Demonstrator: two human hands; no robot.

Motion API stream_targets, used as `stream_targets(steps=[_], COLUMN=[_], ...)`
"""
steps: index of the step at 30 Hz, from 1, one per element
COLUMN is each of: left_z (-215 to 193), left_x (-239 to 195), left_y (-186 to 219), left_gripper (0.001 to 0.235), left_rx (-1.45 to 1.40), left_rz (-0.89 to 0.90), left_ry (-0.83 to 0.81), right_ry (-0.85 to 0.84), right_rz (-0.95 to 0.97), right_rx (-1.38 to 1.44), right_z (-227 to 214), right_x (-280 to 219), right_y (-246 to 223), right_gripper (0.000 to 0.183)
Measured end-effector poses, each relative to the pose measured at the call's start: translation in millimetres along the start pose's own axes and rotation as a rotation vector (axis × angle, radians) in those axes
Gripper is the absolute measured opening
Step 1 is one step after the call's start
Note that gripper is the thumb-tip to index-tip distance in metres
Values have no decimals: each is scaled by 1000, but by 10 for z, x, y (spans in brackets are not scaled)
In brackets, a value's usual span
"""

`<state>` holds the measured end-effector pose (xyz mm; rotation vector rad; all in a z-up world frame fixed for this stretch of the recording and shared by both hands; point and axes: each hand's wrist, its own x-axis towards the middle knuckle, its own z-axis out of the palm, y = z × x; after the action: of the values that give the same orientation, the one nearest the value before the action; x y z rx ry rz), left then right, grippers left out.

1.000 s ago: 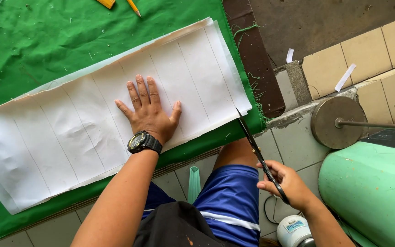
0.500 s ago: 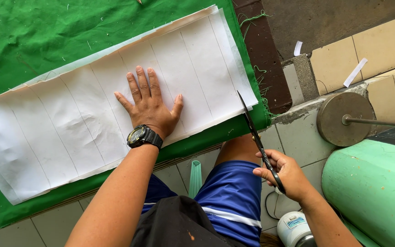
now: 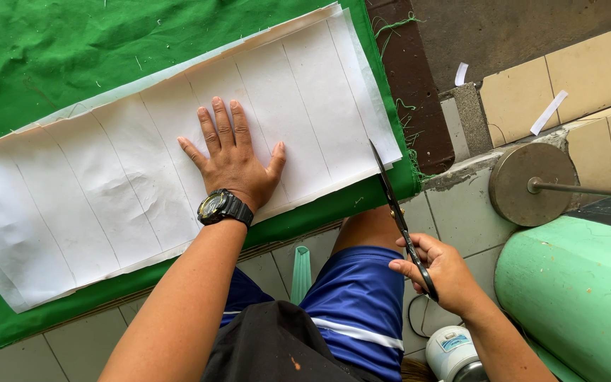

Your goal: Using scissors to cut strips of white material along pre-marked lines on a cutting table.

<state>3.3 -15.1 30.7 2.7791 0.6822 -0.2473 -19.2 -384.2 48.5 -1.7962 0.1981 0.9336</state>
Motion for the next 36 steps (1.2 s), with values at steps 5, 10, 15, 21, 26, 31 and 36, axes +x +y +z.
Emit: stream_targets(steps=[5, 10, 15, 21, 26, 31, 36], left_z=[1, 10, -2, -10, -9, 4, 11], left_x=[6, 2, 11, 16, 26, 18, 16], left_y=[-5, -6, -2, -2, -3, -11, -15], left_gripper=[94, 95, 94, 94, 94, 94, 93], left_rx=[-5, -14, -19, -16, -20, -20, -19], left_rz=[3, 1, -1, -6, -5, -4, 9], left_ry=[0, -9, -19, -36, -34, -31, -22], right_ry=[19, 27, 45, 63, 70, 49, 50], right_rz=[4, -6, -54, -18, -9, -49, -63], right_rx=[5, -49, -31, -46, -53, -71, -70], right_z=[3, 88, 134, 224, 197, 249, 260], right_x=[-8, 148, 335, 188, 297, 478, 523], right_y=[16, -124, -197, -399, -393, -635, -605], right_gripper=[40, 43, 44, 37, 37, 38, 36])
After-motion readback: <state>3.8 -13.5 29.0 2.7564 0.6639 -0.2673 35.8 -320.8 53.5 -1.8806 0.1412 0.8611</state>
